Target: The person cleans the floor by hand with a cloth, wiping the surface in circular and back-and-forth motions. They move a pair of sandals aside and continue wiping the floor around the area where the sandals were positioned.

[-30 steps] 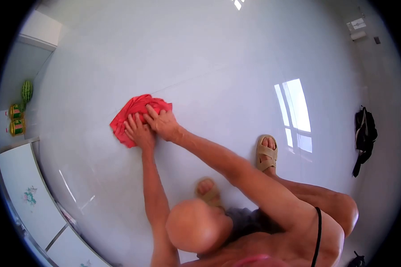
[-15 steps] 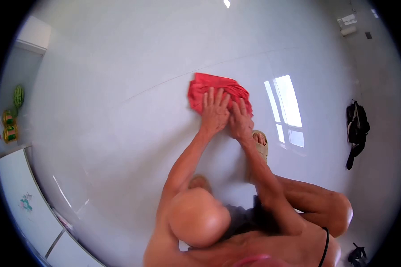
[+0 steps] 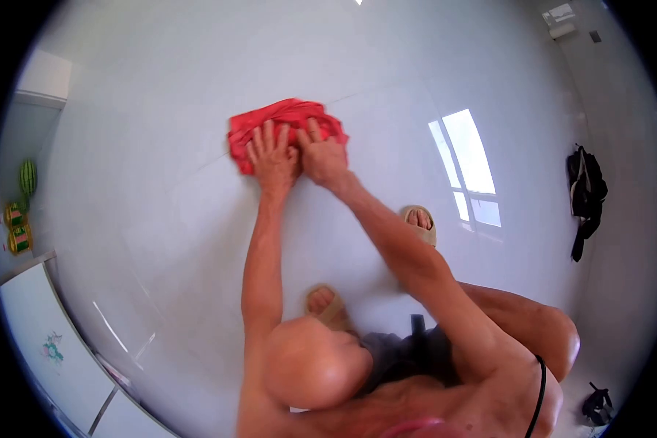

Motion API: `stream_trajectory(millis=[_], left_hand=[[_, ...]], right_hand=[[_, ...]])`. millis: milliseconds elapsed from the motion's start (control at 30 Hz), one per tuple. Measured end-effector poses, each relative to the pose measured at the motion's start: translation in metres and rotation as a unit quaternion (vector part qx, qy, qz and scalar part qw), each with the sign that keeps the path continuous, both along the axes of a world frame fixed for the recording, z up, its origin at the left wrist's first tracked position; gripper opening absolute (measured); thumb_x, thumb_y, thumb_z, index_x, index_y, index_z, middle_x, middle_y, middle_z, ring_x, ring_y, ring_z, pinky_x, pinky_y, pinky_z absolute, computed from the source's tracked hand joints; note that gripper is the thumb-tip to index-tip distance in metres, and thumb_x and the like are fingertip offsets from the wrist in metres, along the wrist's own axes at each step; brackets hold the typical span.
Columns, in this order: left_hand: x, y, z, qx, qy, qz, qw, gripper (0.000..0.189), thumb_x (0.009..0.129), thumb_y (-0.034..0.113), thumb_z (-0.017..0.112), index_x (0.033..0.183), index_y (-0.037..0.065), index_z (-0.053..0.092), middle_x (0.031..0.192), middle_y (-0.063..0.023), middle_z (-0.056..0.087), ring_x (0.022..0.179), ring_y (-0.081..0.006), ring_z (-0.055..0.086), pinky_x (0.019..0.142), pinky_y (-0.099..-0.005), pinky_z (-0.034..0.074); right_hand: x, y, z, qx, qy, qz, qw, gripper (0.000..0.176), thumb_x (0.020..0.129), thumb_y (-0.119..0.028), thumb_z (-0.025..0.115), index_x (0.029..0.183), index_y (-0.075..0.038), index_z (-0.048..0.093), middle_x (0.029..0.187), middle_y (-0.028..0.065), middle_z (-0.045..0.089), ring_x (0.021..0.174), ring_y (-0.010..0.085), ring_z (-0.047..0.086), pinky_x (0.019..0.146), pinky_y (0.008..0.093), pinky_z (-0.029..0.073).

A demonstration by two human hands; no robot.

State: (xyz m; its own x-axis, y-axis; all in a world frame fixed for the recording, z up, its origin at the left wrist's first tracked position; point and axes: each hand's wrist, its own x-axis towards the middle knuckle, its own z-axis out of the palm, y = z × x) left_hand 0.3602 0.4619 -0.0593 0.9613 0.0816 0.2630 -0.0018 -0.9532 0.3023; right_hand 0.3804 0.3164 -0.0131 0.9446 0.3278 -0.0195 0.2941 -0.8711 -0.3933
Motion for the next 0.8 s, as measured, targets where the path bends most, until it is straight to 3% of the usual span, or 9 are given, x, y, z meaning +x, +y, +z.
stream_trajectory(millis=[67,133,333,433,533,567,667,700,800], left_hand=[[-0.021,0.021,0.001,0.007,0.006,0.038,0.999,0.058,0.097,0.027,0.062,0.154,0.022,0.057,0.168,-0.0132,0.042,0.157,-0.0410,0.034,0.128,-0.0628,0.022],[-0.046,0.032,0.000,0.006,0.035,0.038,0.999,0.059,0.099,0.026,0.060,0.157,0.022,0.052,0.170,-0.0134,0.039,0.158,-0.0411,0.031,0.128,-0.0625,0.021],[-0.065,0.038,0.017,-0.001,0.093,0.016,0.995,0.060,0.102,0.022,0.055,0.162,0.021,0.048,0.173,-0.0156,0.032,0.160,-0.0418,0.027,0.129,-0.0618,0.018],[-0.063,0.038,0.016,-0.016,0.095,0.013,0.995,0.061,0.101,0.021,0.055,0.161,0.020,0.049,0.173,-0.0160,0.032,0.160,-0.0432,0.026,0.128,-0.0636,0.019],[-0.063,0.042,0.008,-0.013,0.089,0.009,0.996,0.061,0.100,0.025,0.055,0.161,0.021,0.050,0.173,-0.0163,0.032,0.159,-0.0444,0.026,0.127,-0.0646,0.019],[-0.063,0.043,0.003,-0.008,0.079,0.009,0.997,0.061,0.100,0.026,0.055,0.161,0.021,0.050,0.173,-0.0164,0.032,0.159,-0.0445,0.026,0.127,-0.0647,0.019],[-0.063,0.042,0.004,0.000,0.084,0.004,0.996,0.062,0.100,0.029,0.055,0.161,0.021,0.050,0.173,-0.0168,0.033,0.159,-0.0454,0.026,0.127,-0.0650,0.019],[-0.063,0.042,0.008,0.001,0.090,0.002,0.996,0.062,0.100,0.029,0.056,0.161,0.021,0.050,0.172,-0.0172,0.033,0.158,-0.0460,0.026,0.127,-0.0649,0.020],[-0.070,0.039,0.007,-0.003,0.079,-0.030,0.996,0.063,0.099,0.033,0.058,0.160,0.022,0.050,0.172,-0.0182,0.033,0.157,-0.0494,0.027,0.125,-0.0683,0.022]], right_hand=[[-0.013,0.029,0.000,0.002,0.045,0.034,0.998,0.060,0.099,-0.026,0.061,0.156,-0.009,0.049,0.170,0.0286,0.031,0.105,0.0508,0.066,0.077,0.0609,0.057],[-0.032,0.033,0.009,0.001,0.059,0.073,0.996,0.064,0.096,-0.021,0.066,0.156,-0.007,0.048,0.166,0.0310,0.035,0.095,0.0478,0.067,0.079,0.0577,0.058],[-0.031,0.000,0.022,-0.067,0.029,0.203,0.976,0.072,0.090,-0.012,0.073,0.157,-0.009,0.046,0.166,0.0305,0.035,0.091,0.0387,0.071,0.070,0.0516,0.059],[-0.007,-0.017,0.049,-0.109,0.056,0.284,0.951,0.063,0.091,-0.013,0.072,0.149,-0.007,0.050,0.157,0.0279,0.045,0.089,0.0335,0.074,0.069,0.0499,0.059],[0.022,-0.032,0.097,-0.201,0.136,0.378,0.893,0.057,0.092,-0.007,0.069,0.144,-0.004,0.049,0.150,0.0290,0.049,0.089,0.0394,0.074,0.071,0.0510,0.059],[0.032,-0.038,0.122,-0.258,0.155,0.392,0.869,0.048,0.094,-0.006,0.067,0.139,-0.003,0.050,0.146,0.0289,0.051,0.096,0.0391,0.074,0.073,0.0503,0.059],[0.063,-0.074,0.163,-0.295,0.083,0.397,0.865,0.047,0.104,-0.021,0.062,0.145,-0.003,0.048,0.143,0.0277,0.055,0.100,0.0374,0.073,0.080,0.0479,0.058],[0.066,-0.084,0.197,-0.281,0.054,0.379,0.880,0.037,0.104,-0.018,0.057,0.136,0.000,0.053,0.124,0.0233,0.062,0.103,0.0364,0.072,0.081,0.0478,0.059],[0.072,-0.123,0.230,-0.296,0.001,0.329,0.897,0.042,0.103,-0.019,0.064,0.138,0.002,0.052,0.116,0.0201,0.060,0.097,0.0369,0.071,0.075,0.0487,0.057]])
